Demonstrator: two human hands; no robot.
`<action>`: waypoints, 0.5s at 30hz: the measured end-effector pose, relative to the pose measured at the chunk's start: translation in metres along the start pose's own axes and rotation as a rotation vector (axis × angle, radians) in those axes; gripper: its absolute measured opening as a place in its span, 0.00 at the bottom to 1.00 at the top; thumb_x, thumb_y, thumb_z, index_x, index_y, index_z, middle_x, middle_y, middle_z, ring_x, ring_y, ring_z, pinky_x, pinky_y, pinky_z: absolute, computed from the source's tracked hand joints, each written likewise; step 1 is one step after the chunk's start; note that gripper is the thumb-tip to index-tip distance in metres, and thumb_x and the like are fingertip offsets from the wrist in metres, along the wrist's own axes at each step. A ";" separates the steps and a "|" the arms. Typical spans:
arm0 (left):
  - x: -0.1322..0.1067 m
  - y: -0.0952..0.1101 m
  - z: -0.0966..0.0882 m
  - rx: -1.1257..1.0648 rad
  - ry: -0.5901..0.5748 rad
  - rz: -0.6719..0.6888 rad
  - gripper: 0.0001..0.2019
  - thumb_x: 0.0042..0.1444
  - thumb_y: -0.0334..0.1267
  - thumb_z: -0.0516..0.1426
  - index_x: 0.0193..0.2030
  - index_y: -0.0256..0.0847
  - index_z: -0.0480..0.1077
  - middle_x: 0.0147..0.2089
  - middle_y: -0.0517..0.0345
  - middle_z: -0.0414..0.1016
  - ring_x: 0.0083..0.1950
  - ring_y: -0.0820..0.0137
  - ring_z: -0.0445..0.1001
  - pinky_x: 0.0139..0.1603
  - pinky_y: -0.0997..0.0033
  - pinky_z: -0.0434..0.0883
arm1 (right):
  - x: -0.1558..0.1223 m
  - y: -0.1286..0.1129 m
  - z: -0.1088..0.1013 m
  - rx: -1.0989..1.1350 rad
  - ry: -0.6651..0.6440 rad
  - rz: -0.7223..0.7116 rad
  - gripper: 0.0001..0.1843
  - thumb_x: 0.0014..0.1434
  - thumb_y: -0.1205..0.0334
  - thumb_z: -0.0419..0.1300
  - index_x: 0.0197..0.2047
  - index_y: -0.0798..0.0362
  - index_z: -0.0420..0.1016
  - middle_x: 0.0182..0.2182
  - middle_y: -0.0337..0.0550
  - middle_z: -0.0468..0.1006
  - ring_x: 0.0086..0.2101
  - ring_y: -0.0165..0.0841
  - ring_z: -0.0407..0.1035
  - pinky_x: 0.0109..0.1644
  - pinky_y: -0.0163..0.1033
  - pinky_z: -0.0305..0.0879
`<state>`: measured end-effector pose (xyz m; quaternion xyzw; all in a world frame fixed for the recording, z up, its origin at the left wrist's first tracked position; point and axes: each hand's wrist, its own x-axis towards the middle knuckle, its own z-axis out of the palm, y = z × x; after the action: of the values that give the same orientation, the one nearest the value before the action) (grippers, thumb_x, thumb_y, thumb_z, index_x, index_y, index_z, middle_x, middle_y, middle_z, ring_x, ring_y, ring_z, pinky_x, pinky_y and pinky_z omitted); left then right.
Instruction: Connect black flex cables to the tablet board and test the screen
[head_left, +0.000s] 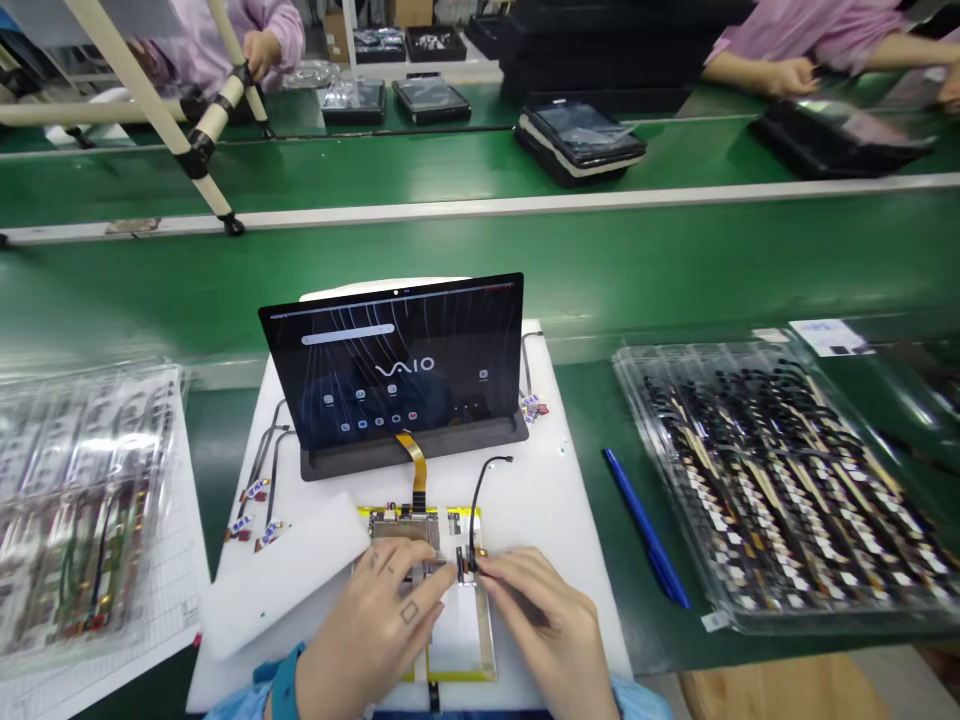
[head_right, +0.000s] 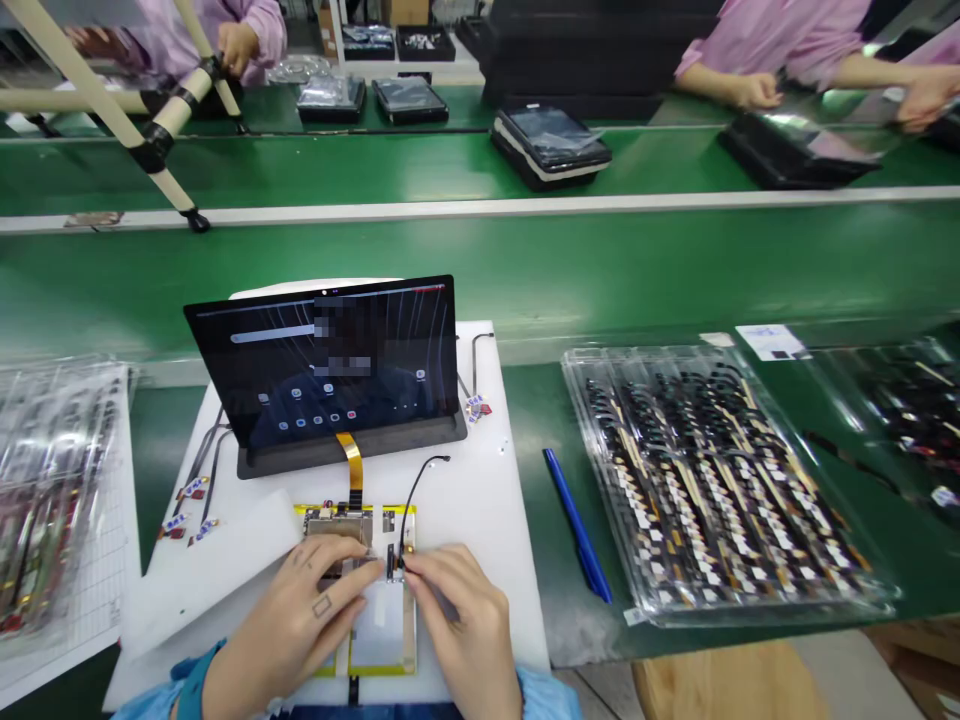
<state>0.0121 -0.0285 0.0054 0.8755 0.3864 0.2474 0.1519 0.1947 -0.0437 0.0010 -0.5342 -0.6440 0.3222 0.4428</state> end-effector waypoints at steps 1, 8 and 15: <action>-0.001 0.000 0.000 0.006 0.008 0.008 0.13 0.62 0.28 0.44 0.49 0.36 0.65 0.39 0.50 0.70 0.40 0.65 0.70 0.37 0.64 0.72 | 0.000 0.000 0.000 -0.003 0.002 0.000 0.07 0.63 0.65 0.55 0.39 0.48 0.74 0.32 0.39 0.76 0.32 0.31 0.70 0.34 0.33 0.70; 0.000 0.000 0.000 0.023 0.026 0.027 0.13 0.62 0.28 0.45 0.48 0.37 0.66 0.40 0.49 0.70 0.41 0.65 0.70 0.39 0.63 0.72 | -0.002 0.000 0.001 -0.006 0.004 0.007 0.07 0.62 0.66 0.55 0.38 0.48 0.75 0.31 0.40 0.75 0.31 0.32 0.70 0.33 0.34 0.71; 0.002 0.002 0.000 0.113 -0.043 0.062 0.16 0.59 0.28 0.49 0.53 0.40 0.65 0.40 0.51 0.69 0.40 0.65 0.70 0.37 0.62 0.70 | -0.003 0.002 0.002 -0.025 -0.006 0.030 0.08 0.62 0.64 0.54 0.39 0.48 0.76 0.31 0.42 0.76 0.32 0.34 0.70 0.32 0.37 0.71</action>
<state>0.0147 -0.0281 0.0069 0.8994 0.3689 0.2107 0.1025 0.1934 -0.0458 -0.0021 -0.5484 -0.6412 0.3225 0.4291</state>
